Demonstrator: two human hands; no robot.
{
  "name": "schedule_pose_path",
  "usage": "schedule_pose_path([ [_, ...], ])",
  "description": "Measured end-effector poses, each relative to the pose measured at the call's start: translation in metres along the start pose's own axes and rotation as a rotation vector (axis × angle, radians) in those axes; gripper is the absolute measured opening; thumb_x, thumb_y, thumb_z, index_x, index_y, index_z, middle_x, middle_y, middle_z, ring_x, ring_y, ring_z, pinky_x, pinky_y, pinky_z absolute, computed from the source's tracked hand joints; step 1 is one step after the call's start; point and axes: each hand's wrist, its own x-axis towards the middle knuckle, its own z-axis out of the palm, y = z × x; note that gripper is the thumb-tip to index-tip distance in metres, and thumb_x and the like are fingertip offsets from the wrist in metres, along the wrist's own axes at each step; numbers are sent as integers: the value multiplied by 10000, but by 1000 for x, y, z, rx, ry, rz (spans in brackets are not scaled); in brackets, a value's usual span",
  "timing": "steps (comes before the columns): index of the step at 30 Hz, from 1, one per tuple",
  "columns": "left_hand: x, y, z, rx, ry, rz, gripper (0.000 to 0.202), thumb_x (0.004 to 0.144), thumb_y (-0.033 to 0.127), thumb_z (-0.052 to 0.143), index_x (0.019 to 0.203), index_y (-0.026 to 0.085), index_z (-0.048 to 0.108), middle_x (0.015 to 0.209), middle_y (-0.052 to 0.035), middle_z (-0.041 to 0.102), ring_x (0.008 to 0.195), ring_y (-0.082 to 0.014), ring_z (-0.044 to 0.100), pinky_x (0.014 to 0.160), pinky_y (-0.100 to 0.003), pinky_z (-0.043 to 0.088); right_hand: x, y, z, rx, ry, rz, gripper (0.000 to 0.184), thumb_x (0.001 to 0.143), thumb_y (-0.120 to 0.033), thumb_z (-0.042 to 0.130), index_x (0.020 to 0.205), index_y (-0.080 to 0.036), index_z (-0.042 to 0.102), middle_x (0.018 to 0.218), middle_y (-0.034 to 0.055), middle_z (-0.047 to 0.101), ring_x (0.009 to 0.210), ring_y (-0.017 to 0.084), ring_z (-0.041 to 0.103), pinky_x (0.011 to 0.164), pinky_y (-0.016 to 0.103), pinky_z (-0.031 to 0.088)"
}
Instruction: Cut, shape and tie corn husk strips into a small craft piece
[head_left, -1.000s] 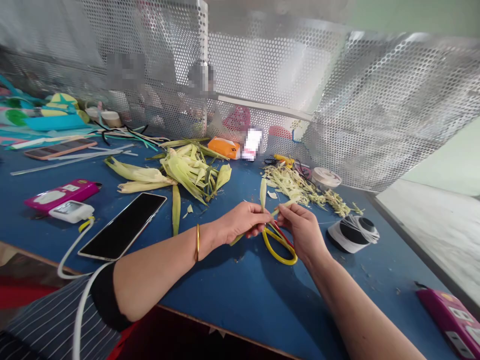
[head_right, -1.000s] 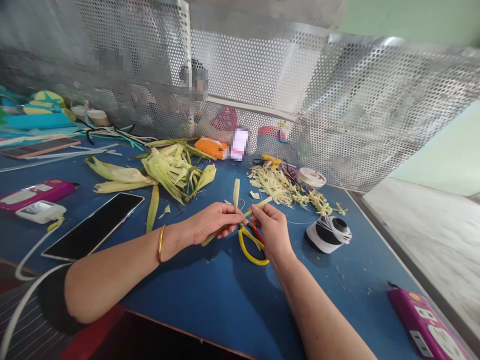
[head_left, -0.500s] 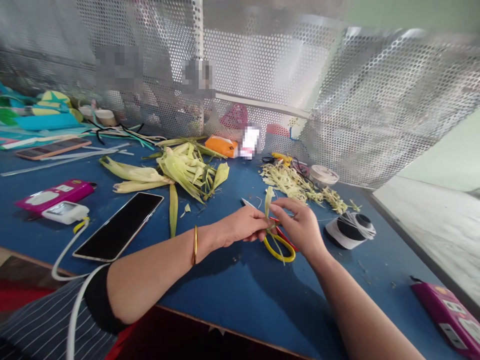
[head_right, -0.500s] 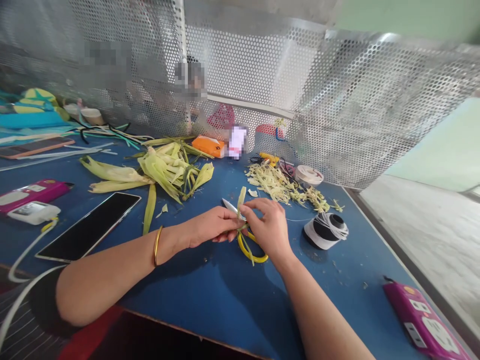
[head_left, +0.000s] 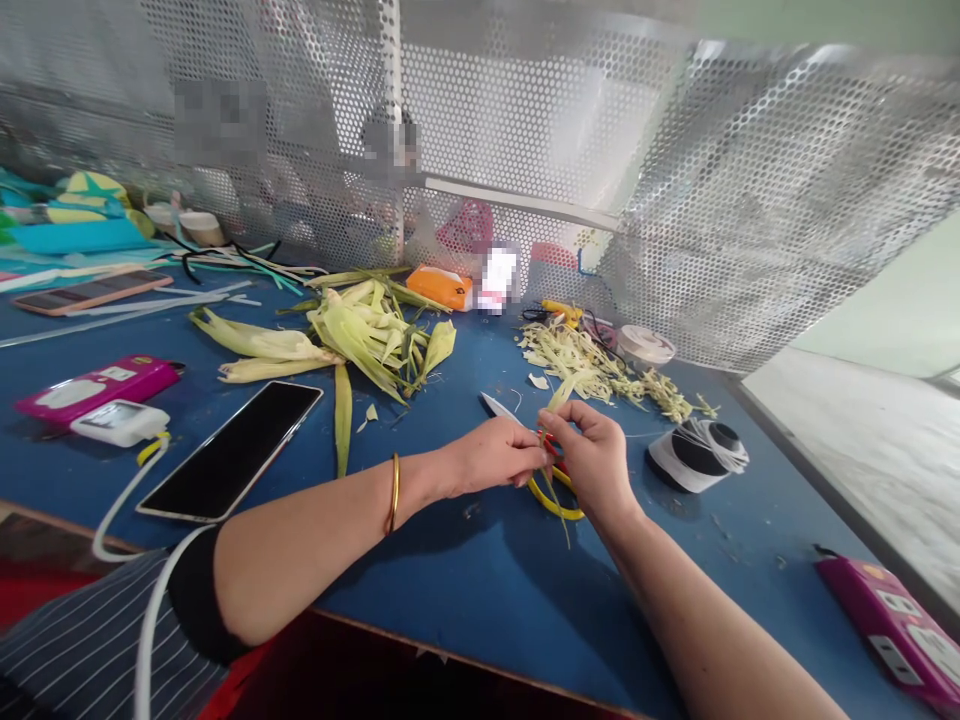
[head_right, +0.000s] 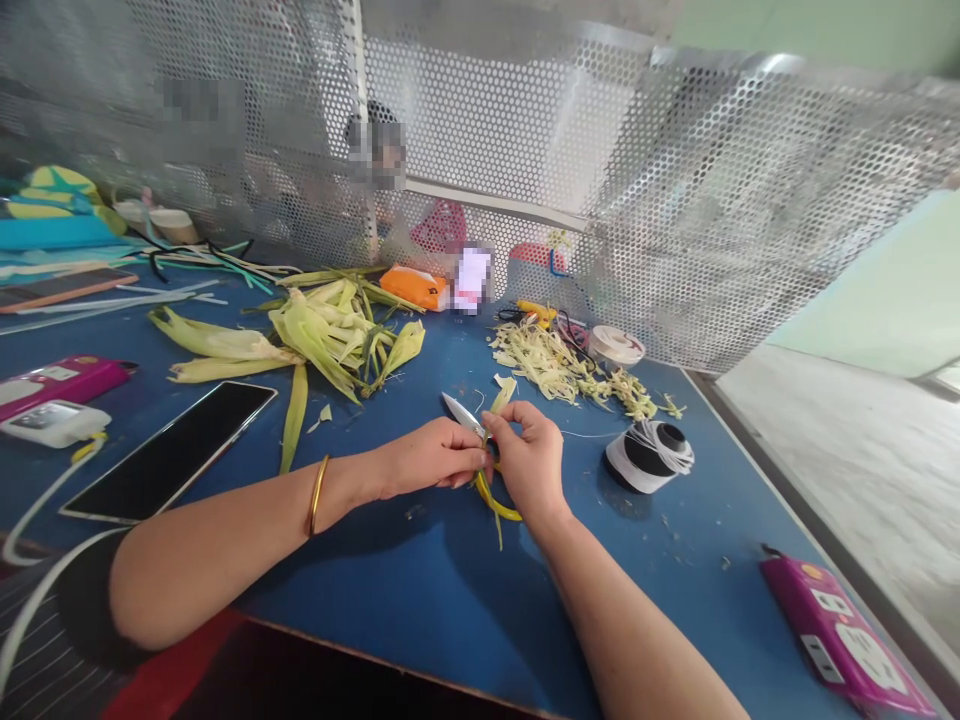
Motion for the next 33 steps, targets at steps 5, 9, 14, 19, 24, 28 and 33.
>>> schedule_pose_path([
  [5, 2, 0, -3, -253, 88, -62, 331, 860, 422, 578, 770, 125, 694, 563, 24, 525, 476, -65, 381, 476, -232, 255, 14, -1, -11, -102, 102, -79, 254, 821, -435, 611, 819, -192, 687, 876, 41, 694, 836, 203, 598, 776, 322, 437],
  [9, 6, -3, -6, -408, 143, -87, 446, 901, 497, 504, 840, 105, 708, 640, 0, 566, 485, -54, 410, 454, -224, 242, 25, 3, -18, 162, 242, 109, 416, 729, -518, 708, 961, -174, 689, 915, 61, 678, 853, 210, 614, 772, 330, 474],
  [14, 6, -3, -7, -336, 160, -105, 344, 824, 457, 635, 832, 118, 695, 646, -3, 606, 485, -58, 451, 450, -218, 267, 21, 0, -12, 590, -164, 440, 418, 563, -474, 868, 757, -141, 706, 549, -45, 512, 481, 82, 444, 511, 238, 430],
  [19, 3, -4, -5, -137, 143, -99, 277, 834, 398, 625, 773, 135, 686, 611, 1, 623, 450, -68, 476, 425, -223, 271, 13, -8, -7, 667, -146, 428, 390, 494, -426, 910, 655, -151, 686, 492, -42, 529, 460, 69, 442, 488, 215, 419],
  [24, 3, -4, -6, -355, 115, -142, 295, 787, 401, 713, 686, 135, 633, 599, 0, 620, 471, -70, 508, 453, -211, 337, 14, -7, -8, 617, -146, 306, 373, 570, -460, 872, 750, -166, 728, 649, 0, 657, 564, 108, 561, 565, 237, 475],
  [28, 6, -1, -13, -753, 157, -89, 181, 855, 297, 678, 911, 126, 692, 685, -15, 658, 520, -69, 555, 482, -192, 401, 17, -6, -9, 599, -209, 336, 434, 596, -494, 848, 896, -195, 752, 816, 36, 733, 733, 179, 668, 725, 305, 528],
  [33, 7, 3, -21, -932, 162, -86, 168, 926, 218, 576, 1017, 134, 690, 782, -44, 726, 544, -86, 610, 513, -197, 477, 12, -9, -4, 464, -354, 191, 345, 699, -511, 768, 848, -199, 773, 811, 50, 746, 770, 209, 676, 779, 340, 524],
])
